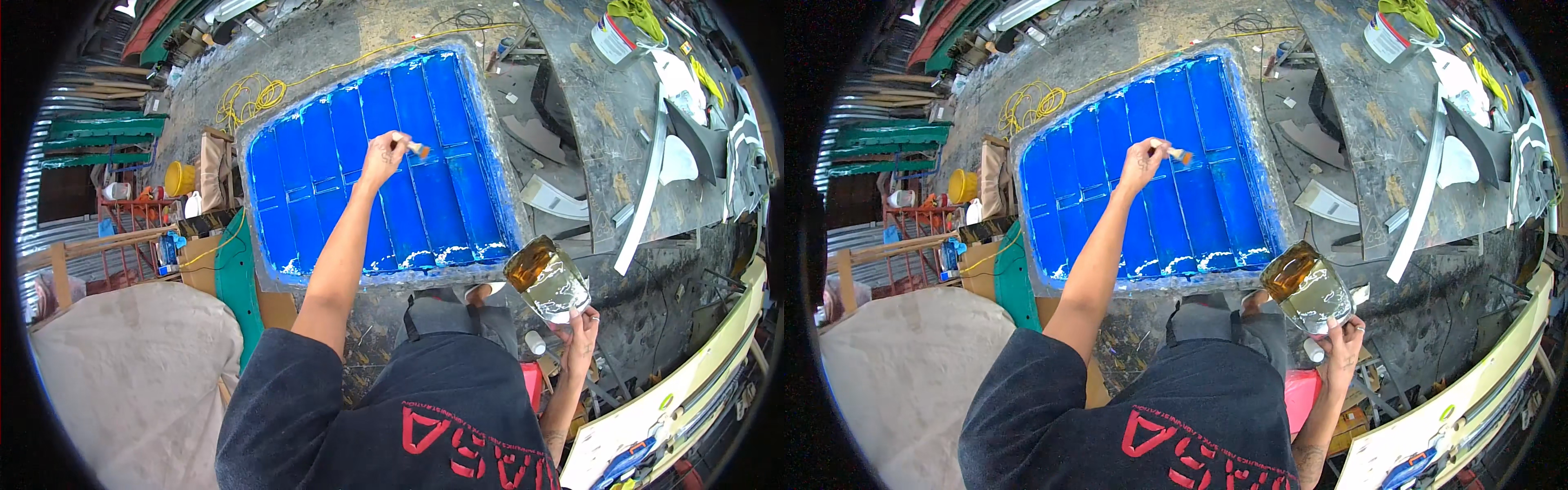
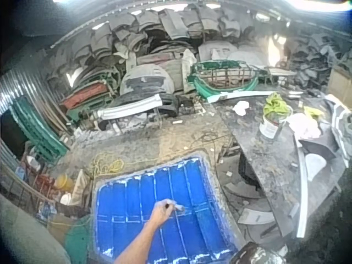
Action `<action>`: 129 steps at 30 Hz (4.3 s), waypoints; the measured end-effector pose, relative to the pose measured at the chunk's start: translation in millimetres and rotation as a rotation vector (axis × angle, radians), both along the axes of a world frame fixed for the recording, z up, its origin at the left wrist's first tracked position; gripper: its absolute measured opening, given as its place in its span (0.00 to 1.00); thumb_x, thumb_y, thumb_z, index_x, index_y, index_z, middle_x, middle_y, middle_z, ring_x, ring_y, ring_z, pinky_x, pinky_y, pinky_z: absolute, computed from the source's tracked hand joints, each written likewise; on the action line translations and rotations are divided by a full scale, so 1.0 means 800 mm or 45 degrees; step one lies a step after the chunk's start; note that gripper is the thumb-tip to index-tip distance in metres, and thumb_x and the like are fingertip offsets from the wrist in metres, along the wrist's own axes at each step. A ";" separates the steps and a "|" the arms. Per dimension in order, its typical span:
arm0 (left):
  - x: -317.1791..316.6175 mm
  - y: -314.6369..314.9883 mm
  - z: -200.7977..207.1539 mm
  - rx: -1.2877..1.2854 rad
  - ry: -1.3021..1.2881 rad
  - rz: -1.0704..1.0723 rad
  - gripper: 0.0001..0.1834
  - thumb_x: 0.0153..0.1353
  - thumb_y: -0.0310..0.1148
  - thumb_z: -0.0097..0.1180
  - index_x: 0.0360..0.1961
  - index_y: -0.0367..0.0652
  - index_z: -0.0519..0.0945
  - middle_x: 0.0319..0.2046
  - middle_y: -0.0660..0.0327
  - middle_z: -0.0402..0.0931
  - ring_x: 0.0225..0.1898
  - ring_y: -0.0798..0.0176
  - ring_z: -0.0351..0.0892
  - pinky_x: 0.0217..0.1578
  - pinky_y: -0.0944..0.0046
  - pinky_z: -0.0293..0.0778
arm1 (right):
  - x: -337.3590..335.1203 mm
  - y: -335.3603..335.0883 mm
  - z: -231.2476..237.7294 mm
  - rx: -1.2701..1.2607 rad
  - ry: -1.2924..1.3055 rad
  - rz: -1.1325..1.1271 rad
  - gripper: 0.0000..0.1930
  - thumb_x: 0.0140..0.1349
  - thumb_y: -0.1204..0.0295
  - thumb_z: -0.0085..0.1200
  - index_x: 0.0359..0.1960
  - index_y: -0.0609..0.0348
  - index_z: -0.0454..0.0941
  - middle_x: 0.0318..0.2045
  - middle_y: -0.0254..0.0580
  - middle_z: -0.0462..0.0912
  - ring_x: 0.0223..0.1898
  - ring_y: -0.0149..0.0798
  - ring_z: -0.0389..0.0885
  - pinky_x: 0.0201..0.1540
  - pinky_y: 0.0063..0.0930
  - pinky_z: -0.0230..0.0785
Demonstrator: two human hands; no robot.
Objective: The person applies a liquid from a container onto the slats of a blue vent using a brush.
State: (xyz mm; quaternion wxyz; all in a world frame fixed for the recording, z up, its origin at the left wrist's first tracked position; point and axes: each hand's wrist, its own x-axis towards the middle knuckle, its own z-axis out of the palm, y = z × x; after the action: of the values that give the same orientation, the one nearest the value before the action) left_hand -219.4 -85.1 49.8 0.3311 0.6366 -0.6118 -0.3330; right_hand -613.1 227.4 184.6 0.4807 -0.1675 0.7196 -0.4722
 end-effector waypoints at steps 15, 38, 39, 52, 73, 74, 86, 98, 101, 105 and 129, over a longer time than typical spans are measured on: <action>-0.004 0.018 -0.036 -0.124 0.212 0.118 0.12 0.66 0.34 0.55 0.38 0.37 0.85 0.24 0.59 0.84 0.23 0.70 0.77 0.25 0.66 0.71 | 0.024 -0.005 0.008 -0.006 0.018 -0.008 0.19 0.68 0.65 0.54 0.53 0.61 0.64 0.48 0.43 0.77 0.46 0.34 0.80 0.39 0.34 0.82; 0.019 0.060 -0.063 -0.022 0.107 0.450 0.13 0.66 0.35 0.53 0.37 0.36 0.86 0.24 0.59 0.85 0.23 0.72 0.77 0.24 0.68 0.69 | 0.023 -0.011 0.001 -0.012 -0.024 0.013 0.23 0.64 0.64 0.59 0.53 0.61 0.62 0.47 0.43 0.76 0.44 0.35 0.79 0.37 0.32 0.80; 0.020 0.059 -0.064 -0.083 0.146 0.518 0.13 0.65 0.35 0.54 0.36 0.35 0.85 0.24 0.57 0.84 0.23 0.69 0.78 0.25 0.66 0.71 | 0.020 -0.011 0.000 -0.006 0.017 0.050 0.23 0.66 0.62 0.56 0.54 0.62 0.63 0.47 0.44 0.77 0.45 0.36 0.81 0.38 0.35 0.81; 0.032 0.049 -0.059 0.087 0.015 0.656 0.15 0.60 0.36 0.57 0.25 0.34 0.85 0.21 0.54 0.84 0.22 0.56 0.82 0.30 0.59 0.77 | 0.023 -0.020 0.003 -0.034 0.035 0.049 0.23 0.67 0.63 0.56 0.54 0.63 0.62 0.47 0.44 0.77 0.44 0.35 0.81 0.35 0.32 0.82; 0.078 -0.003 0.023 -0.130 -0.127 -0.659 0.10 0.65 0.35 0.59 0.44 0.49 0.87 0.35 0.62 0.83 0.37 0.60 0.76 0.41 0.59 0.71 | 0.027 -0.023 0.005 0.010 -0.016 0.003 0.22 0.66 0.65 0.58 0.53 0.60 0.62 0.49 0.44 0.75 0.47 0.36 0.78 0.40 0.36 0.82; 0.070 0.004 0.016 -0.127 -0.074 -0.593 0.09 0.65 0.34 0.60 0.44 0.48 0.87 0.35 0.62 0.84 0.37 0.61 0.77 0.37 0.60 0.72 | 0.027 -0.024 0.005 0.020 -0.061 -0.008 0.23 0.64 0.67 0.60 0.53 0.59 0.62 0.50 0.44 0.73 0.49 0.37 0.76 0.41 0.38 0.82; 0.051 0.065 -0.005 -0.372 -0.319 -0.307 0.14 0.59 0.23 0.58 0.47 0.42 0.83 0.30 0.55 0.77 0.38 0.50 0.76 0.46 0.56 0.69 | 0.031 -0.036 0.014 -0.016 -0.055 0.063 0.23 0.65 0.66 0.59 0.53 0.61 0.62 0.50 0.44 0.74 0.49 0.36 0.77 0.41 0.37 0.82; 0.093 0.011 -0.005 0.090 0.089 -0.504 0.09 0.65 0.30 0.56 0.40 0.38 0.85 0.37 0.55 0.85 0.39 0.59 0.83 0.41 0.60 0.76 | 0.028 -0.038 0.010 -0.041 -0.055 0.085 0.22 0.64 0.66 0.59 0.52 0.61 0.63 0.50 0.43 0.75 0.48 0.36 0.78 0.41 0.36 0.82; 0.086 0.003 -0.016 0.032 0.018 -0.261 0.09 0.65 0.28 0.55 0.41 0.39 0.85 0.35 0.56 0.85 0.34 0.61 0.82 0.36 0.62 0.75 | 0.028 -0.038 0.011 -0.025 -0.051 0.102 0.23 0.64 0.66 0.59 0.53 0.62 0.62 0.50 0.43 0.74 0.49 0.37 0.77 0.42 0.38 0.82; 0.051 0.062 -0.045 -0.651 0.083 0.221 0.08 0.63 0.26 0.57 0.42 0.39 0.85 0.33 0.54 0.82 0.31 0.57 0.79 0.33 0.59 0.71 | 0.033 -0.044 0.014 -0.029 -0.058 0.094 0.23 0.64 0.67 0.59 0.54 0.62 0.62 0.51 0.44 0.74 0.50 0.37 0.77 0.42 0.36 0.81; -0.096 0.233 0.045 -0.262 -0.453 -0.617 0.09 0.61 0.27 0.56 0.42 0.40 0.83 0.35 0.57 0.77 0.39 0.51 0.73 0.41 0.53 0.71 | -0.026 -0.015 0.002 -0.044 -0.041 0.115 0.27 0.59 0.69 0.65 0.54 0.63 0.62 0.51 0.46 0.75 0.48 0.34 0.77 0.40 0.26 0.76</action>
State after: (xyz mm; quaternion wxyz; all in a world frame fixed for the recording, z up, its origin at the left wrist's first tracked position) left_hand -296.1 101.3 86.0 0.1924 0.4838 -0.8244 -0.2221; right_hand -633.7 215.1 186.1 0.5102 -0.2005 0.6952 -0.4649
